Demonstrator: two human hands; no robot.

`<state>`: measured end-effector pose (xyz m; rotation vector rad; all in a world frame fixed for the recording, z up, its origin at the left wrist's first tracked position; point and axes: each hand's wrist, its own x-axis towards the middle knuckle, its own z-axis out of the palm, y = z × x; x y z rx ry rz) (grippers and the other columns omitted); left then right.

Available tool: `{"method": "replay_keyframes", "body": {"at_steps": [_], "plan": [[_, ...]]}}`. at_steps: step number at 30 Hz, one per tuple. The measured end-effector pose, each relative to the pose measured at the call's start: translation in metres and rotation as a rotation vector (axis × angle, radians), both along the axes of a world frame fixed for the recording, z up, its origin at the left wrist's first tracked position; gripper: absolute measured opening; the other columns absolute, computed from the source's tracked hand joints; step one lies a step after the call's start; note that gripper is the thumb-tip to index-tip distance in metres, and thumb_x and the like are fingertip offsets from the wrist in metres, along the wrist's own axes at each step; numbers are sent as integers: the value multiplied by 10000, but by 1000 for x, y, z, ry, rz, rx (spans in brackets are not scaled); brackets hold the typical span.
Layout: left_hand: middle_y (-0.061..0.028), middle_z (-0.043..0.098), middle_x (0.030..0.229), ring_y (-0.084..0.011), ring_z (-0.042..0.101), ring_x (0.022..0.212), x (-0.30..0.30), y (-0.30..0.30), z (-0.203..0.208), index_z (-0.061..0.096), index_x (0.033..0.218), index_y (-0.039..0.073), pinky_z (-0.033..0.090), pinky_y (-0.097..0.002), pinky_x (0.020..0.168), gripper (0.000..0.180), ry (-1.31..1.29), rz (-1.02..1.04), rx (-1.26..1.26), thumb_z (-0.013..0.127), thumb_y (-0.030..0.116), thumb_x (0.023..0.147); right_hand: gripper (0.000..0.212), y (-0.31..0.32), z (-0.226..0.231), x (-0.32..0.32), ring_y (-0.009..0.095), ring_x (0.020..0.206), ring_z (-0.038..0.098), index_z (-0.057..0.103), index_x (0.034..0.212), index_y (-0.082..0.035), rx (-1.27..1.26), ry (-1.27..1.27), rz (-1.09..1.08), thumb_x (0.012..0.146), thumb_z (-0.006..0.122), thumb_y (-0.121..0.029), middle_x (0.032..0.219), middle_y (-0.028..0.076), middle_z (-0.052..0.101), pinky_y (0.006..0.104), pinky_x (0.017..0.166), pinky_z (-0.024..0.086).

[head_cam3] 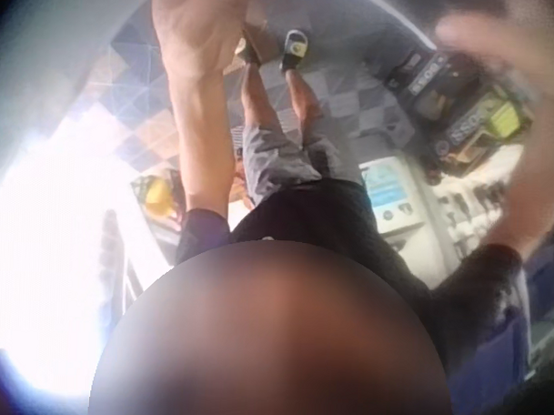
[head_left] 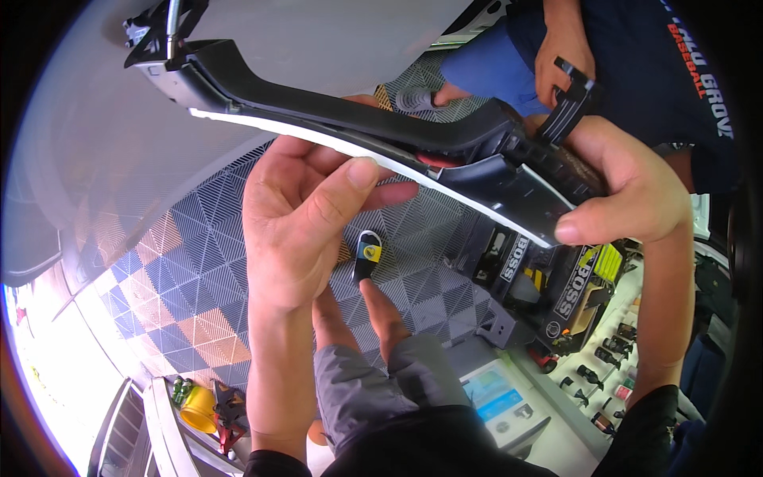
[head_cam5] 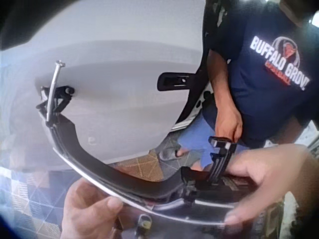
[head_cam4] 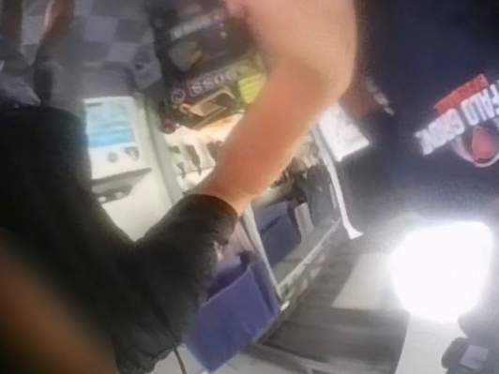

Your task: The person installs a white car door handle onto a white door panel using a yellow plastic pry tool and a screwdriver. They align the handle, press it into place, and then use the screwdriver to tighten screws on the handle's mounting bracket.

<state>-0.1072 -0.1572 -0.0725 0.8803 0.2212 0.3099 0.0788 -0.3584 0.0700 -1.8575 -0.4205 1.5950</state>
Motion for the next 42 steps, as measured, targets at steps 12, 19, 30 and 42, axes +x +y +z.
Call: {"method": "replay_keyframes", "body": {"at_steps": [12,19,30,42], "plan": [[-388,611,1316,-408,731,1106,7,-5,4,430,1449,-158,659,-429,901,529,21,10,-43,614,82,1016,883,7,12,2,186,1242,582,409,1531,99,64,-33,25,796,831,-150,1399,133,587,327,1093,447],[-413,585,1332,-437,715,1128,6,0,4,423,1444,-166,663,-439,893,543,-7,-5,-78,637,52,995,776,-1,25,-13,170,1221,584,431,1508,106,52,-217,13,895,795,-200,1360,135,614,322,1082,451],[-336,645,1273,-438,710,1133,7,-5,10,441,1401,-152,636,-461,951,494,-19,-19,-168,624,-5,966,417,11,15,-24,122,1102,615,606,1287,89,308,-498,-67,1035,667,-238,1271,152,685,278,973,480],[-433,528,1381,-443,702,1152,10,-3,9,354,1485,-150,628,-523,949,656,0,-50,-177,647,69,940,343,23,11,-38,115,937,672,631,1153,87,539,-639,-159,981,701,-202,1211,200,726,240,769,518]]}}
